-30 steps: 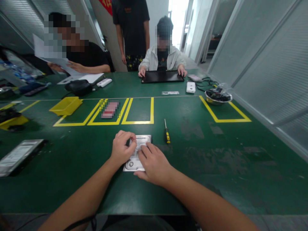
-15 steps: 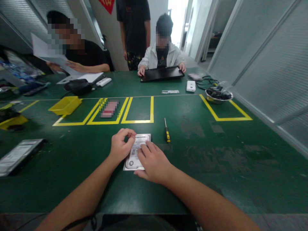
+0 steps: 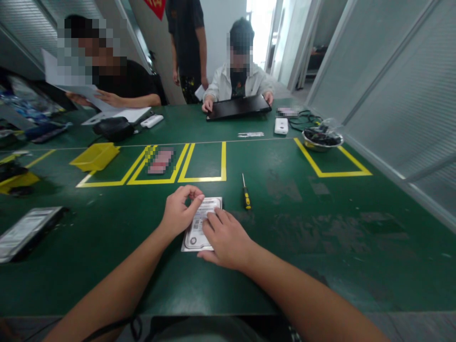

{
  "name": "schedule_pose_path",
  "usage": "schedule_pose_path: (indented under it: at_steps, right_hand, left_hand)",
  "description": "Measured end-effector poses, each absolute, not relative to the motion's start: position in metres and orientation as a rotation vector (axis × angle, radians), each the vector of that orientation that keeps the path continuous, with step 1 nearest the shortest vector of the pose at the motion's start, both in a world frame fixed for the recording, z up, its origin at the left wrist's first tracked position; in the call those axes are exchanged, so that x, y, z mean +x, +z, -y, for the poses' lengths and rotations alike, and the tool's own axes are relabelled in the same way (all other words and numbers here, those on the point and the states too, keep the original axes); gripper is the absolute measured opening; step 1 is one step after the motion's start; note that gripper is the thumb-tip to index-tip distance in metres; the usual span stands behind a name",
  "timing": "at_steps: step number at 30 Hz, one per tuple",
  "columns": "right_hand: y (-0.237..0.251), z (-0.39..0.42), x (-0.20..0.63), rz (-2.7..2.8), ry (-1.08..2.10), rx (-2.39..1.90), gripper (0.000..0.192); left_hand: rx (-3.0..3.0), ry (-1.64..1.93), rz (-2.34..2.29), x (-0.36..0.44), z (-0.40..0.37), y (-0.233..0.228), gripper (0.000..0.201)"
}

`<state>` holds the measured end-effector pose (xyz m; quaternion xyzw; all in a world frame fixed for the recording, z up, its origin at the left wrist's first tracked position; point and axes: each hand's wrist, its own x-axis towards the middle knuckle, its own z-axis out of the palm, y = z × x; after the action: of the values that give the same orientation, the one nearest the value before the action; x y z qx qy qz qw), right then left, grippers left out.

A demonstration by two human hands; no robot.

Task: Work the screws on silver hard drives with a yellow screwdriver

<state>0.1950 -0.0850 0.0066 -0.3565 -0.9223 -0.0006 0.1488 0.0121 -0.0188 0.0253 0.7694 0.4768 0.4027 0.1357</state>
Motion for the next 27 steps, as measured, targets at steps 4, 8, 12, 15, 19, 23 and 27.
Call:
schedule_pose_path:
  at_steps: [4, 8, 12, 15, 19, 23, 27]
  right_hand:
    - [0.006, 0.085, 0.195, 2.659, -0.005, -1.031, 0.074]
    - [0.006, 0.084, 0.195, 2.660, 0.007, -1.044, 0.073]
    - [0.006, 0.085, 0.195, 2.655, 0.029, -1.050, 0.074]
    - [0.008, 0.086, 0.195, 2.652, 0.051, -1.055, 0.076]
    - [0.008, 0.086, 0.195, 2.648, 0.078, -1.056, 0.075]
    - [0.007, 0.086, 0.196, 2.648, 0.077, -1.058, 0.073]
    - [0.007, 0.086, 0.197, 2.652, 0.084, -1.069, 0.073]
  left_hand:
    - [2.266, 1.108, -1.319, 0.016, 0.020, 0.029, 0.006]
    - [2.228, 1.049, -1.262, 0.018, 0.019, 0.029, 0.005]
    - [2.204, 0.977, -1.192, 0.019, 0.019, 0.030, 0.010]
    - [2.240, 0.946, -1.145, 0.019, 0.018, 0.032, 0.009]
    - [2.281, 0.924, -1.122, 0.020, 0.016, 0.033, 0.006]
    - [2.344, 0.867, -1.102, 0.021, 0.012, 0.032, 0.007]
    - [2.401, 0.791, -1.058, 0.022, 0.007, 0.031, 0.007]
